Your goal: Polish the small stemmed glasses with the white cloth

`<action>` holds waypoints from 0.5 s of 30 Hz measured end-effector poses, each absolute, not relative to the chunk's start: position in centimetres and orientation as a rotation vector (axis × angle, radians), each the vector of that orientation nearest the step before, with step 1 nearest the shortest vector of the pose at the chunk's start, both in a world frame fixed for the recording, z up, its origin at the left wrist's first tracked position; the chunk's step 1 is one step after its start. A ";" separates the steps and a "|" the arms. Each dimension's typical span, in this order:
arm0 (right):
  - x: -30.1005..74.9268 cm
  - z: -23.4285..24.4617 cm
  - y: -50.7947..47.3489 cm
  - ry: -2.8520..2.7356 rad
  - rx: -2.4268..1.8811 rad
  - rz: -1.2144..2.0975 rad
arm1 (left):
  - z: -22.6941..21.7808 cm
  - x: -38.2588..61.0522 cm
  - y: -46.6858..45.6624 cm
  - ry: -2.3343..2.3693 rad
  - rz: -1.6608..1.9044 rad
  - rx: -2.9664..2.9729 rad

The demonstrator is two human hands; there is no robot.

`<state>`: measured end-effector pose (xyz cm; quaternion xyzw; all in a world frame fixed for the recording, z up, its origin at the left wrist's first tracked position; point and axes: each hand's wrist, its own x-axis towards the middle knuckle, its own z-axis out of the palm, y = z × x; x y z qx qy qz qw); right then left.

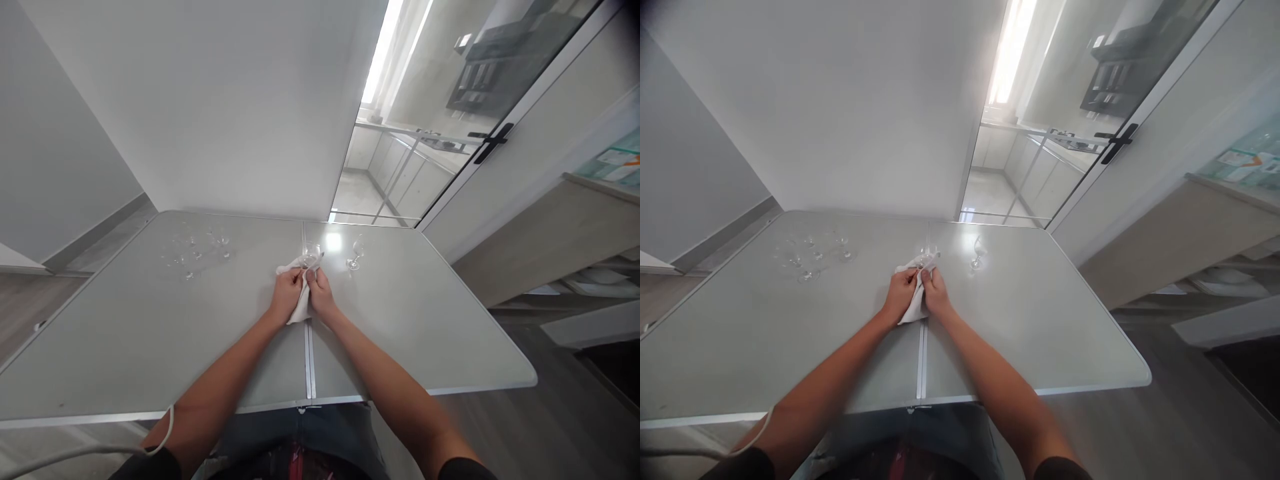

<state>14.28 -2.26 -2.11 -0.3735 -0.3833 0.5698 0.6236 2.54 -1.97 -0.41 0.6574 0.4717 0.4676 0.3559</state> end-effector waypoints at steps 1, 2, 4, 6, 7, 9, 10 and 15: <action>14.2 -2.2 -2.3 -1.017 -0.898 1.236 | -0.3 2.3 -1.9 1.249 1.208 1.727; 14.3 -2.2 -2.4 -1.151 -0.934 1.156 | -0.1 2.1 -1.9 1.274 1.199 1.754; 14.8 -2.3 -2.3 -1.330 -0.982 1.019 | 0.1 1.9 -1.9 1.320 1.160 1.819; 15.2 -2.3 -2.2 -1.349 -0.993 1.007 | 0.3 1.8 -2.1 1.379 1.116 1.872; 15.3 -2.3 -2.2 -1.328 -0.992 1.039 | 0.4 1.7 -2.1 1.414 1.111 1.869; 15.3 -2.2 -2.1 -1.227 -0.982 1.148 | 0.6 1.6 -2.1 1.465 1.153 1.791; 15.2 -2.1 -2.2 -1.156 -0.974 1.205 | 0.6 1.5 -2.0 1.478 1.209 1.727; 14.9 -1.3 -2.5 -0.951 -0.977 1.385 | 1.0 1.1 -1.2 1.299 1.517 1.320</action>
